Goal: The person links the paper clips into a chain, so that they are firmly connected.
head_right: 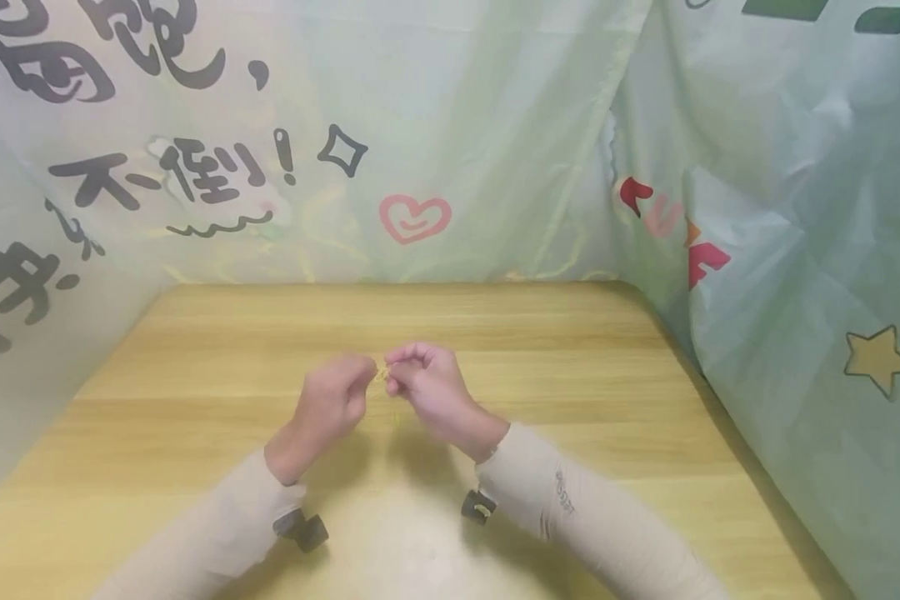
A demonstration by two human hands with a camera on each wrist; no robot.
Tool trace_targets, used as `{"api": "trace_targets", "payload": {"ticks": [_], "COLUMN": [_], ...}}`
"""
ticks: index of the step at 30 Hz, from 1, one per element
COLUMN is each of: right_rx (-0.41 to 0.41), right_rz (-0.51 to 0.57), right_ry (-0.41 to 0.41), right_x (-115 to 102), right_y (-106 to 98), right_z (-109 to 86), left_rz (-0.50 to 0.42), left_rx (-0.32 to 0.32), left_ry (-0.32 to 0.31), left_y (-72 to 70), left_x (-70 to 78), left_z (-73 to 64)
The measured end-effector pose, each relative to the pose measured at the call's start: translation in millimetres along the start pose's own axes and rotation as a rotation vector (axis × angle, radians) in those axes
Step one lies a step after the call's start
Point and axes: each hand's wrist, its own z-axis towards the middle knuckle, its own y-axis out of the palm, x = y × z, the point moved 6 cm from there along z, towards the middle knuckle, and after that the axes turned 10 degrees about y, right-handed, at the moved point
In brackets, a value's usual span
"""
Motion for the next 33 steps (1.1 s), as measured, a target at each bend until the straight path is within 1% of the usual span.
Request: {"api": "trace_targets", "payload": {"ticks": [2, 6, 8, 11, 17, 22, 24, 27, 31, 33], "right_rx": [-0.007, -0.02, -0.024, -0.049, -0.097, -0.125, -0.128, -0.14, -0.163, -0.167], "right_rz": [-0.048, -0.148, -0.189, -0.222, -0.197, -0.16, -0.15, -0.144, -0.1, -0.066], "right_ry": [-0.043, -0.107, -0.123, -0.112, -0.036, -0.017, -0.011, 0.007, 0.05, 0.069], "right_x": [-3, -8, -9, -10, -6, -3, -2, -1, -1, 0], "right_y": [3, 3, 1, 0, -4, -8, -9, -11, -13, -14], "right_z": [0.7, 1.4, 1.2, 1.9, 3.7, 4.1, 4.7, 6.0, 9.4, 11.0], "left_rz": [-0.009, -0.029, -0.035, -0.048, -0.046, -0.052, -0.069, -0.107, -0.151, -0.161], "left_rx": [0.017, 0.01, -0.002, -0.02, -0.045, -0.044, -0.048, -0.061, -0.069, -0.072], "left_ry": [0.001, -0.005, -0.013, -0.027, -0.041, -0.05, -0.064, -0.102, -0.155, -0.171], "left_y": [-3.6, -5.2, -4.8, -3.9, -0.5, -0.3, -0.3, 0.5, 1.2, 1.3], "left_x": [-1.4, -0.6, 0.2, -0.7, -2.2, -1.7, -2.3, -4.6, -7.5, -8.5], "left_z": [0.6, 3.0, 4.0, 3.9, 1.3, 0.8, 0.8, -0.2, -2.1, -2.4]}}
